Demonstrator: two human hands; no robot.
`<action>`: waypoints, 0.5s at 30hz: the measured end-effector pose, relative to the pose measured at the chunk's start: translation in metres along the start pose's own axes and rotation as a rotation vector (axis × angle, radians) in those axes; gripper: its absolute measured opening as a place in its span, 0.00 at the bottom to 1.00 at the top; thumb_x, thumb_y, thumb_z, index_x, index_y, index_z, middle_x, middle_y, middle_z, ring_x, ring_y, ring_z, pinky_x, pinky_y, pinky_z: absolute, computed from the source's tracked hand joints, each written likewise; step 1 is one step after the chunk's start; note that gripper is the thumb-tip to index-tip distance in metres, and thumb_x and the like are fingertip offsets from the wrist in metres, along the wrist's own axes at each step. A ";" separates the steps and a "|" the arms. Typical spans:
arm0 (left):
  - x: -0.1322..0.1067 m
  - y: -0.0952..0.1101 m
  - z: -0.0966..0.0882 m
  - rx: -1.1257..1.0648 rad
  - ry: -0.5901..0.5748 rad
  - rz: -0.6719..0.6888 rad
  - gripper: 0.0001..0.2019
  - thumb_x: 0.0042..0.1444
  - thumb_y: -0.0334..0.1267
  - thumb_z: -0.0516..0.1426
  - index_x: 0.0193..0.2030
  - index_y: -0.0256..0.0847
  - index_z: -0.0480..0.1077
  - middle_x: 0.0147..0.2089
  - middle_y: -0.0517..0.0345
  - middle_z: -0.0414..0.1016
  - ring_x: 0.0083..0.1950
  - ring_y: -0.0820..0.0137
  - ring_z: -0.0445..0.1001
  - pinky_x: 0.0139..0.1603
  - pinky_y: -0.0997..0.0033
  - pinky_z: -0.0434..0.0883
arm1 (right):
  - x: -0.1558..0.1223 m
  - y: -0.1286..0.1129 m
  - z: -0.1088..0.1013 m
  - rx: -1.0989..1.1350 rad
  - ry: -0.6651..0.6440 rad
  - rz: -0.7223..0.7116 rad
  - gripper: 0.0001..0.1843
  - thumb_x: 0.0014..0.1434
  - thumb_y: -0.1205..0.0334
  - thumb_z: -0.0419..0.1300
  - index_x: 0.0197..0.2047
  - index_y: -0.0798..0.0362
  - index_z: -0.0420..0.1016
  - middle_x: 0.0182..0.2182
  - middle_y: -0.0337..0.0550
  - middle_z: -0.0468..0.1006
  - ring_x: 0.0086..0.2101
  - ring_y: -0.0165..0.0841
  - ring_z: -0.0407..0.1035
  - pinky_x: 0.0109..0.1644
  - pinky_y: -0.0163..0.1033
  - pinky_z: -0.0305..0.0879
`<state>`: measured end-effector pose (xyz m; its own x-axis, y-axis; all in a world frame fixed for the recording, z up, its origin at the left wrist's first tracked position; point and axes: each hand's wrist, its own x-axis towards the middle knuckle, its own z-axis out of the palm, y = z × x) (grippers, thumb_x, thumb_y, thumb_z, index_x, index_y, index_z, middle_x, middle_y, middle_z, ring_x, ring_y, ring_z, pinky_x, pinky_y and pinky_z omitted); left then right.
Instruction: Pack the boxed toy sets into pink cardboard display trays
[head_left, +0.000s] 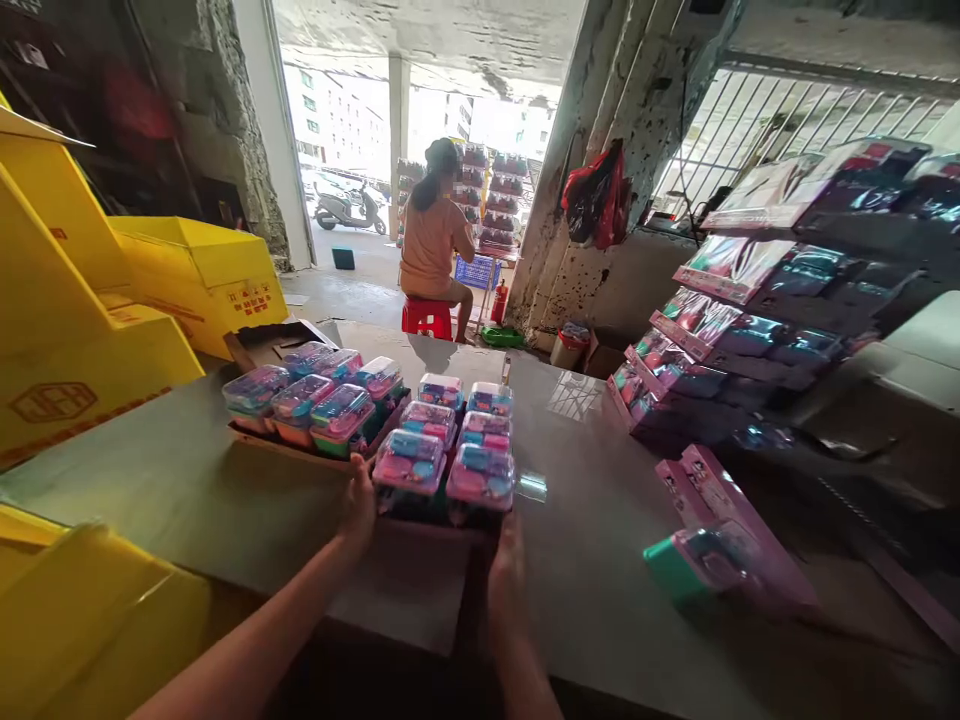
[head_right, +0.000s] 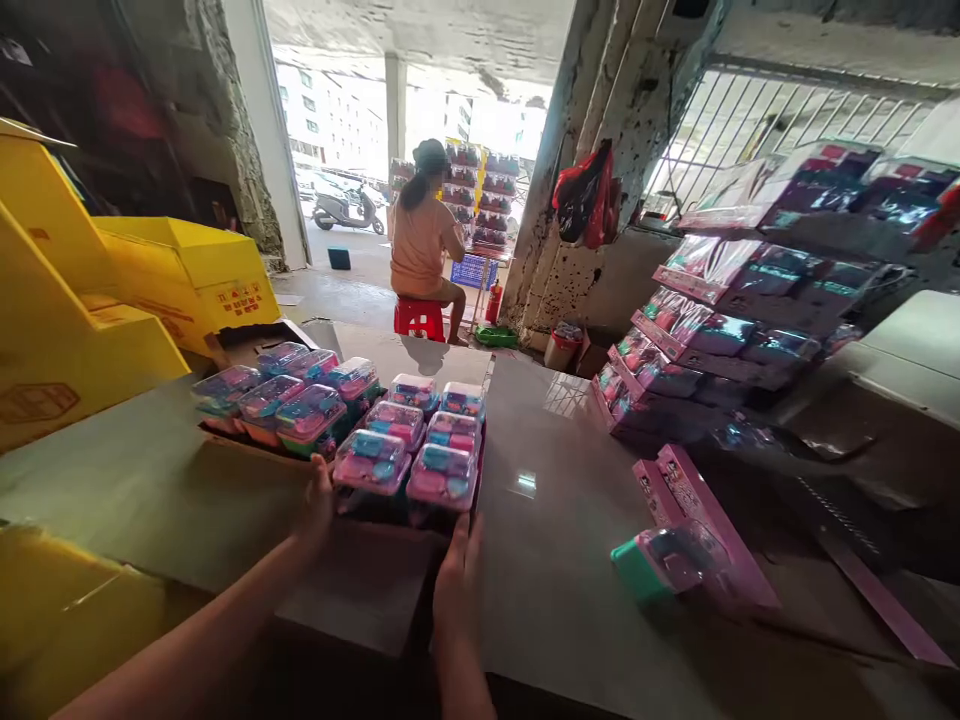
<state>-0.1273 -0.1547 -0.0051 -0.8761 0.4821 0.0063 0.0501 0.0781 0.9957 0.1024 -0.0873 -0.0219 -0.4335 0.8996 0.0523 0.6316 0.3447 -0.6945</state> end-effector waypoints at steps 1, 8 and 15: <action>0.013 0.002 0.010 0.022 0.053 0.020 0.42 0.63 0.65 0.32 0.48 0.33 0.74 0.43 0.40 0.79 0.49 0.54 0.78 0.50 0.58 0.76 | 0.018 -0.010 -0.002 0.045 0.016 0.063 0.44 0.68 0.47 0.18 0.74 0.69 0.41 0.71 0.59 0.52 0.69 0.39 0.51 0.67 0.40 0.60; 0.017 -0.015 0.051 0.164 0.248 0.075 0.20 0.61 0.49 0.48 0.50 0.34 0.65 0.53 0.35 0.70 0.60 0.53 0.69 0.64 0.51 0.66 | 0.072 -0.028 0.003 0.147 0.112 0.229 0.38 0.68 0.47 0.35 0.67 0.69 0.57 0.64 0.66 0.64 0.65 0.45 0.58 0.67 0.43 0.56; -0.023 -0.027 0.049 0.516 0.003 0.145 0.05 0.58 0.36 0.51 0.41 0.41 0.64 0.47 0.42 0.68 0.51 0.57 0.72 0.57 0.54 0.71 | 0.078 -0.037 0.030 -0.040 0.012 -0.115 0.23 0.63 0.54 0.46 0.48 0.57 0.76 0.49 0.58 0.77 0.53 0.49 0.68 0.61 0.51 0.63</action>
<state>-0.0853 -0.1252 -0.0362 -0.8440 0.5175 0.1410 0.3991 0.4303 0.8097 0.0255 -0.0386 -0.0137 -0.4965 0.8569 0.1387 0.6037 0.4557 -0.6542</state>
